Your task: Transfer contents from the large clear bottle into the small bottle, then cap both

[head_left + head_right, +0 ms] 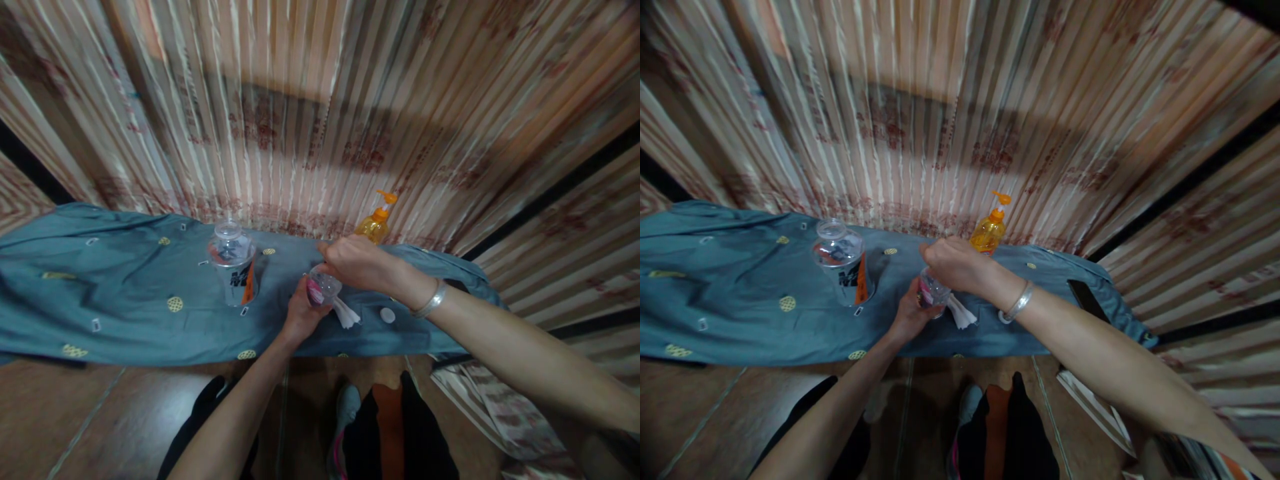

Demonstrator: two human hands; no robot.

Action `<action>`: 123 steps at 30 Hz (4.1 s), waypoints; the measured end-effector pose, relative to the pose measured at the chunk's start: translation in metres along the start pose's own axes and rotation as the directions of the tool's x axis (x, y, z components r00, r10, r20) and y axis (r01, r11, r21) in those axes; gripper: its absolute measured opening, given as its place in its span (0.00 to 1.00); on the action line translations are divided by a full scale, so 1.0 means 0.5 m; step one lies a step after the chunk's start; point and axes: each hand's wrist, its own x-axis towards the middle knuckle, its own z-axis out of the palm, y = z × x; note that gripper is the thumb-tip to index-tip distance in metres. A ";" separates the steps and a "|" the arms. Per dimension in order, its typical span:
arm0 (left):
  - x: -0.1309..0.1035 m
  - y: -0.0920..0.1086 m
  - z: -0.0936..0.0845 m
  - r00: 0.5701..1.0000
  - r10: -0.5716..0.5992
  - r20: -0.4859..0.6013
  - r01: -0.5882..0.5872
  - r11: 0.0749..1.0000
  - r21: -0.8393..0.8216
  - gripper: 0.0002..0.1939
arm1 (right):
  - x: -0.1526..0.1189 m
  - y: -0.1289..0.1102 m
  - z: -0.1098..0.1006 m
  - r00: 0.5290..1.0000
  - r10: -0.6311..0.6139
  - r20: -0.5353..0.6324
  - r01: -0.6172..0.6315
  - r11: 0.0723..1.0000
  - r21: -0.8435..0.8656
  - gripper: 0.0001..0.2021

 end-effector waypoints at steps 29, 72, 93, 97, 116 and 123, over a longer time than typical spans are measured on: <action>-0.001 0.000 0.001 1.000 0.009 0.000 -0.009 1.000 0.008 0.37 | 0.003 0.000 0.005 1.000 -0.020 -0.022 0.018 0.998 -0.057 0.15; 0.000 -0.002 0.000 1.000 0.004 0.004 -0.004 1.000 -0.005 0.36 | -0.006 0.000 0.003 1.000 0.015 -0.025 -0.015 1.000 0.017 0.16; 0.000 -0.013 -0.008 1.000 0.017 0.014 -0.018 1.000 0.009 0.40 | -0.063 0.012 0.104 0.824 0.447 -0.348 -0.230 0.825 0.516 0.19; 0.000 -0.024 -0.009 0.999 0.025 0.024 -0.025 1.000 -0.006 0.43 | -0.099 0.002 0.227 0.781 0.616 -0.106 -0.399 0.622 0.674 0.18; -0.003 0.018 -0.045 0.989 -0.003 0.150 0.020 0.994 -0.107 0.38 | -0.085 -0.031 0.384 0.682 0.728 0.067 -0.231 0.128 0.965 0.17; 0.011 0.028 -0.045 0.979 0.023 0.202 0.020 0.978 -0.207 0.32 | -0.110 -0.082 0.269 0.617 0.740 -0.267 -0.024 0.357 0.934 0.26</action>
